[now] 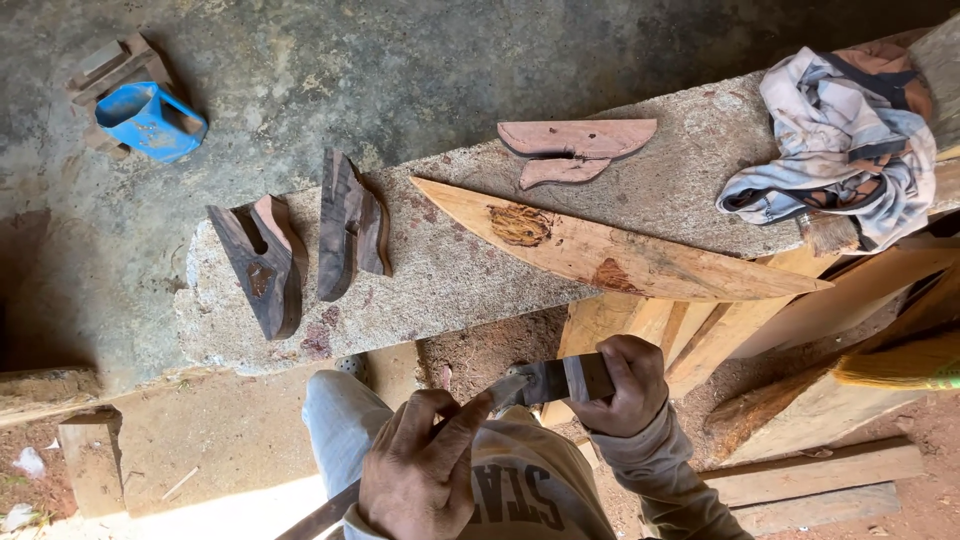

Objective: Shaping and refining small wooden furniture components using a saw blade and a wooden block.

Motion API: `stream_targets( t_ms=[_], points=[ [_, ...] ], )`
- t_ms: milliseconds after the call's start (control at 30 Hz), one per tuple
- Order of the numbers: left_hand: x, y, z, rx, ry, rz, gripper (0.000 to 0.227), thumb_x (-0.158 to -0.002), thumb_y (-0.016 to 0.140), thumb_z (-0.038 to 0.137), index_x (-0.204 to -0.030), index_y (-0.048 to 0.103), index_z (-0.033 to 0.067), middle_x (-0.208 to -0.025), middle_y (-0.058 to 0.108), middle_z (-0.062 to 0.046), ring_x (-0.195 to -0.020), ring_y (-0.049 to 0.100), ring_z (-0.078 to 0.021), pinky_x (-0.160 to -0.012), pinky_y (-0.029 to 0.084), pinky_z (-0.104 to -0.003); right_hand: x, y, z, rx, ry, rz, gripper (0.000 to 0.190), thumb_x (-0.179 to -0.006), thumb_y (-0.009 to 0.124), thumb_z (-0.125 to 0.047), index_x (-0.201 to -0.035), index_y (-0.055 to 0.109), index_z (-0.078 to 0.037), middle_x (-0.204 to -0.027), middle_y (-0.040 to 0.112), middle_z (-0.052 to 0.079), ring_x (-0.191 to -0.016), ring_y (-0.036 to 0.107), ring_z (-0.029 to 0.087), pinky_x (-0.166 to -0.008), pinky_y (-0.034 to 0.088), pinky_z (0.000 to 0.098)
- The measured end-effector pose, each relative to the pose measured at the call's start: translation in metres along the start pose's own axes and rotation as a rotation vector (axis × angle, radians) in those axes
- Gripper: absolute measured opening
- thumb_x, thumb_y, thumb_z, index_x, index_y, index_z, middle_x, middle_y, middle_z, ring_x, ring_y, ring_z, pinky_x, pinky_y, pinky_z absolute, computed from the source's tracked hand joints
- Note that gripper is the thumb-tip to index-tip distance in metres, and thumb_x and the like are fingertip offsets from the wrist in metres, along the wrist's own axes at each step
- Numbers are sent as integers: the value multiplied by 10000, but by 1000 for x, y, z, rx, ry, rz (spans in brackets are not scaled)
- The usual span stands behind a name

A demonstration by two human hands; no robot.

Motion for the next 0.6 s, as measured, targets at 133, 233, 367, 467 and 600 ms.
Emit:
stream_targets(
  t_ms=[133,233,367,467,600],
  points=[
    [5,-1,1,-53,52,-49,495,-746,663,-9,-1205,734,162,-952,561,-55,-688,588,-160,-562,542,-286,-3,-4,-8,-22,21,20,881,-708,893,-163,-1452,420,-142,-1164,566,147,-862,573,243,-673,489,367],
    [8,-3,-2,-31,4,-49,410,-776,689,13,-1138,771,186,-900,579,-36,-642,589,-117,-508,540,-250,1,-4,-8,-6,22,16,924,-702,922,-207,-1480,425,-144,-1184,568,137,-913,579,243,-717,507,370],
    [4,-9,1,-21,-52,8,438,-764,676,14,-1128,783,232,-924,632,-21,-635,632,-96,-485,589,-211,8,-8,-3,21,15,19,911,-719,902,-221,-1493,428,-144,-1171,576,144,-903,586,239,-695,511,356],
    [2,-4,6,-26,7,-53,459,-754,660,-7,-1161,765,178,-940,607,-43,-635,620,-135,-449,566,-243,9,-11,-5,21,27,5,889,-705,874,-169,-1489,457,-150,-1172,582,143,-927,592,252,-705,523,359],
    [7,2,1,-9,31,-206,423,-810,633,6,-1163,769,196,-897,565,-27,-644,593,-128,-480,546,-264,9,-11,-4,31,-18,4,900,-726,862,-183,-1516,431,-149,-1152,573,142,-894,567,246,-719,501,371]
  ],
)
Point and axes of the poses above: each hand's wrist, its own x-axis away from the middle knuckle, its own y-axis out of the palm, z = x × y, the point moved 5 cm from there along -x, towards the middle knuckle
